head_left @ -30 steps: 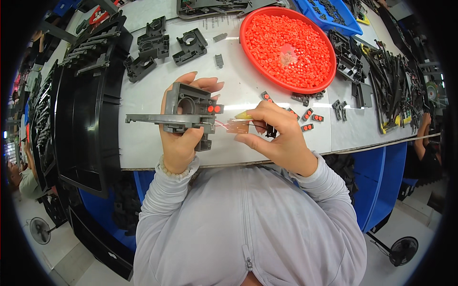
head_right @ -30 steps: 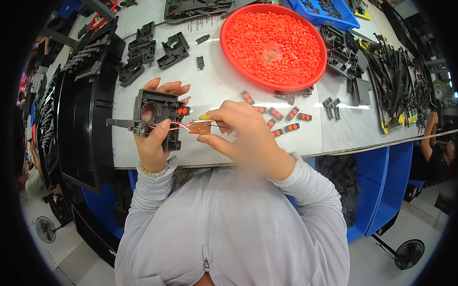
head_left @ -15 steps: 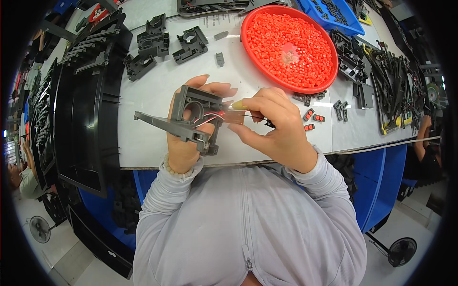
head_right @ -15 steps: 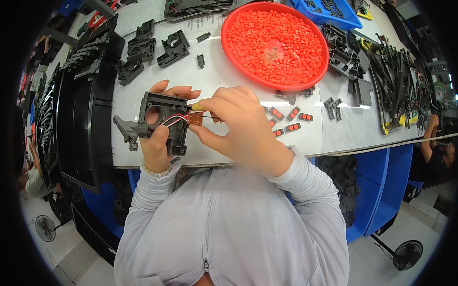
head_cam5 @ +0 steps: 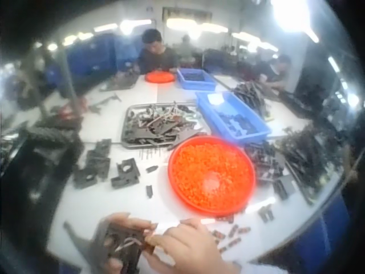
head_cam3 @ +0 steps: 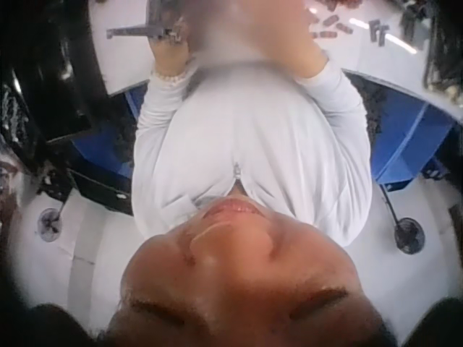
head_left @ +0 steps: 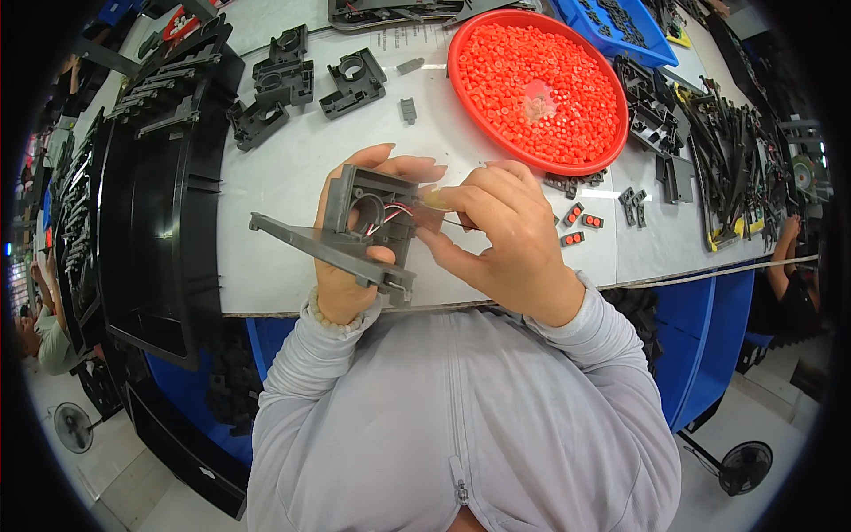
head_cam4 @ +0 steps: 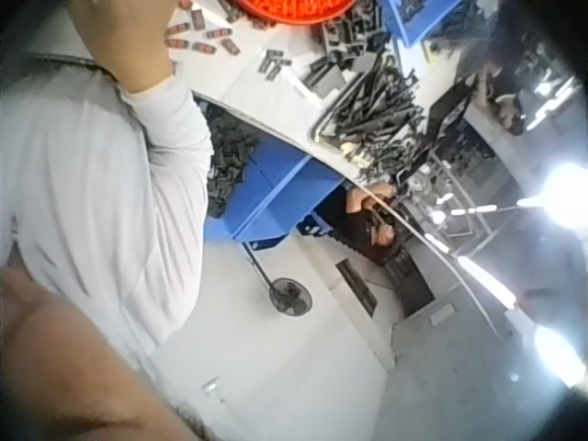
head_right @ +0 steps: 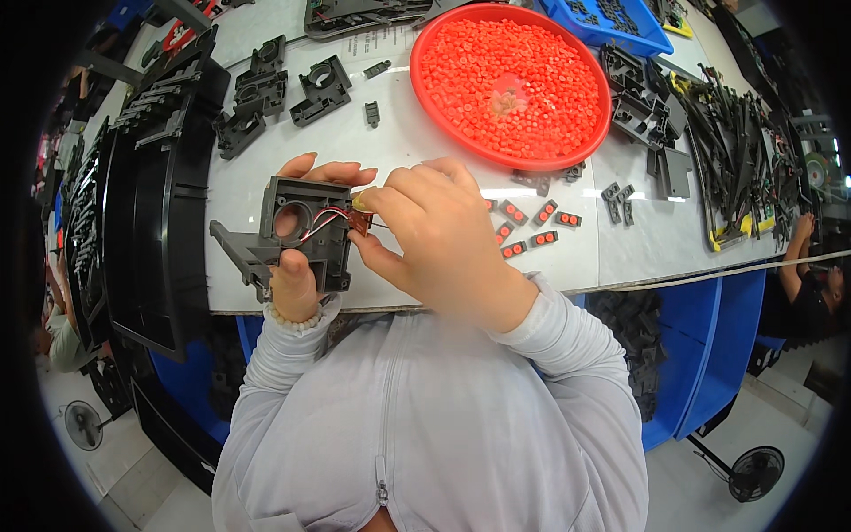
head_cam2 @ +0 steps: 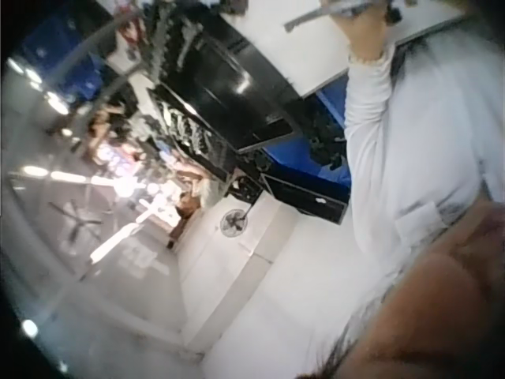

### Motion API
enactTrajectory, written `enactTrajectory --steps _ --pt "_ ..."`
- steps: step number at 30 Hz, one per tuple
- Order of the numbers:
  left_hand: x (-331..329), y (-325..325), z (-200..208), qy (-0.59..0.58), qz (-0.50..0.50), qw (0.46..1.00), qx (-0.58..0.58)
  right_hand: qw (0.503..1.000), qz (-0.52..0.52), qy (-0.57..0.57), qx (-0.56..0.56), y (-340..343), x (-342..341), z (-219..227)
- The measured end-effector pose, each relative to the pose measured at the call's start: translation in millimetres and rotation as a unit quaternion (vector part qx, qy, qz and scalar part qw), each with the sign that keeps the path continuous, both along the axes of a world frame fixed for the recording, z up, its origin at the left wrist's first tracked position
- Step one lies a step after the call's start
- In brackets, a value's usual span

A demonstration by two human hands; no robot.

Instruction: The person assembles internal components and wiring into a plastic housing by hand and with a precision screwdriver.

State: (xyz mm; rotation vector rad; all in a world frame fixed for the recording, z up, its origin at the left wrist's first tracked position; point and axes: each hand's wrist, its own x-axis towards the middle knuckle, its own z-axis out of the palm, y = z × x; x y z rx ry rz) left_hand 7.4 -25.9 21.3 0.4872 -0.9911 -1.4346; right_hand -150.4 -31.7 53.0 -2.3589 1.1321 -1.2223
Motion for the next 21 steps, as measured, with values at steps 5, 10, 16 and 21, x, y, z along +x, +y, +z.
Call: enactTrajectory --steps 5,10,16,21 --pt "1.3 1.4 -5.0 -0.022 0.023 0.999 -0.003 0.998 0.000 0.017 0.060 1.4 -0.2 5.3" --pt "2.2 6.0 2.5 -0.120 0.028 0.992 0.030 0.997 0.002 0.003 0.079 1.5 -1.5 5.1" --pt "-2.1 8.2 -2.6 -0.120 0.071 0.990 0.015 0.998 -0.003 -0.035 0.060 -0.1 1.8 3.6" --pt "-6.0 10.8 -0.4 -0.128 0.092 0.987 0.007 0.998 -0.014 -0.039 0.047 0.6 0.3 3.0"
